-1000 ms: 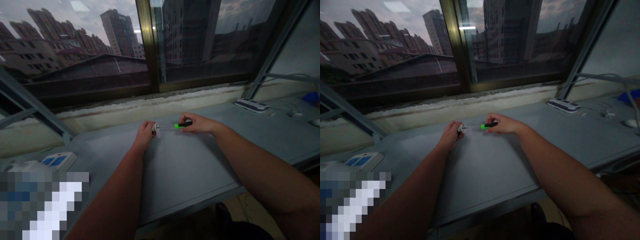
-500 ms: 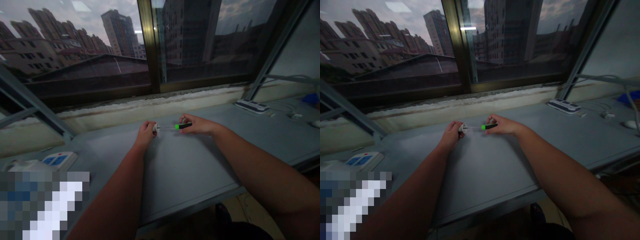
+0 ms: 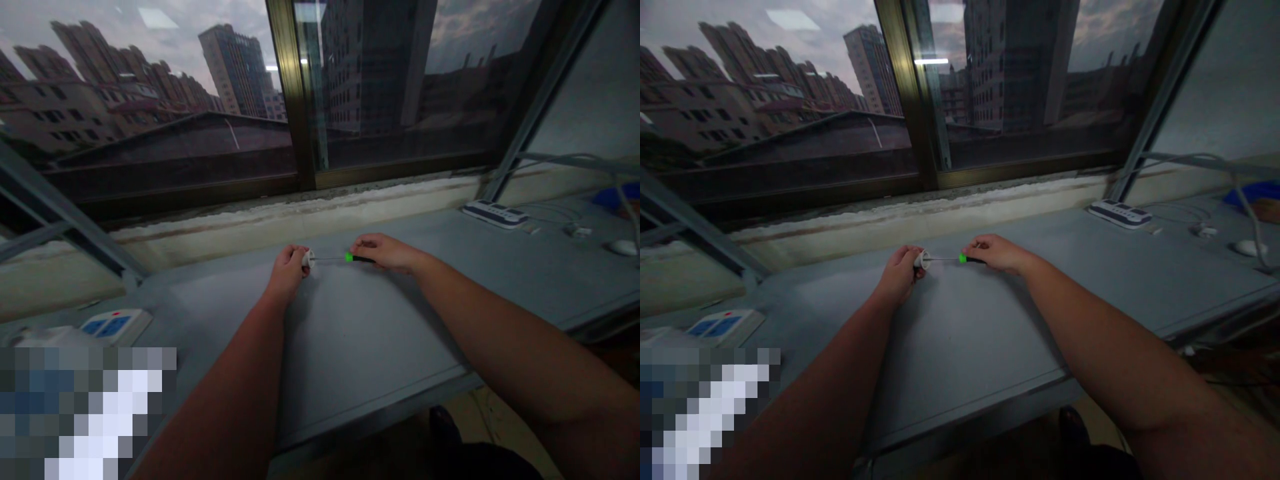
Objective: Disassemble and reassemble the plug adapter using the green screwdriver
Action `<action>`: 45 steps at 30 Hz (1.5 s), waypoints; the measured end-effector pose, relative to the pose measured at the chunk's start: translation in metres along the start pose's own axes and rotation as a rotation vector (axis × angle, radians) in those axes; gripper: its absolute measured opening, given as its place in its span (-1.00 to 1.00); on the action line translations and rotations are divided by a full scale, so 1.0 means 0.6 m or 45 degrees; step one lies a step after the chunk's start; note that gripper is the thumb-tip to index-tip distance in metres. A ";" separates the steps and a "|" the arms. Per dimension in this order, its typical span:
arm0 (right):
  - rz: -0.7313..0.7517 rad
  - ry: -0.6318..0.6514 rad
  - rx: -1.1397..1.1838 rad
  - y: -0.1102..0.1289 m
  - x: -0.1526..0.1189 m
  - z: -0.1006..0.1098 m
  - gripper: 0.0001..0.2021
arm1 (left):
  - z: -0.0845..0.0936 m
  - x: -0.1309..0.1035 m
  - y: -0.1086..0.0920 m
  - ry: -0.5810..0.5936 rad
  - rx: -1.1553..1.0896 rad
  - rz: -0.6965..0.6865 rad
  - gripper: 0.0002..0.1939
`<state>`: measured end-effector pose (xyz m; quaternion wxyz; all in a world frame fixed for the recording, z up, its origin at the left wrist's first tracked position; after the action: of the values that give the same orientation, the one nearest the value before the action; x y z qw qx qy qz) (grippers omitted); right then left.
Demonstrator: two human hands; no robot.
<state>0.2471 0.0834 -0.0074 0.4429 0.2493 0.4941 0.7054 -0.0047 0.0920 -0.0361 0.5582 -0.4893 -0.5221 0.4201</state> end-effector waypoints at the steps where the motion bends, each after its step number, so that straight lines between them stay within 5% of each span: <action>1: 0.094 0.017 -0.026 0.003 -0.003 0.004 -0.65 | 0.000 0.000 0.001 0.001 0.000 0.000 -0.77; 5: 0.306 0.010 -0.173 0.007 -0.011 0.016 -0.69 | 0.001 0.002 0.003 0.011 0.011 0.000 -0.78; 13: 0.100 0.043 -0.023 0.006 -0.008 0.013 -0.68 | 0.006 0.003 0.009 0.018 0.036 -0.005 -0.80; 23: 0.080 0.011 0.041 0.007 -0.003 0.005 -0.64 | -0.001 -0.007 -0.008 0.021 -0.062 0.027 -0.81; 32: 0.344 -0.013 -0.089 0.041 -0.039 0.042 -0.67 | -0.005 -0.009 -0.037 0.109 -0.419 0.187 -0.85; 45: 0.456 -0.015 -0.256 0.040 -0.034 0.035 -0.75 | -0.015 -0.019 -0.050 0.230 -0.645 0.362 -0.83</action>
<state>0.2645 0.0730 0.0247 0.3360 0.2917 0.3664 0.8172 0.0017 0.0748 -0.0080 0.3980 -0.7165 -0.4847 0.3053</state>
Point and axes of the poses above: each hand's wrist, its own x-axis towards the middle knuckle, its own z-axis out of the back of the hand, y = z × x, the point moved 1 cm from there along x, towards the middle knuckle, and after that the axes turned 10 degrees about y, right-handed, at the moved point
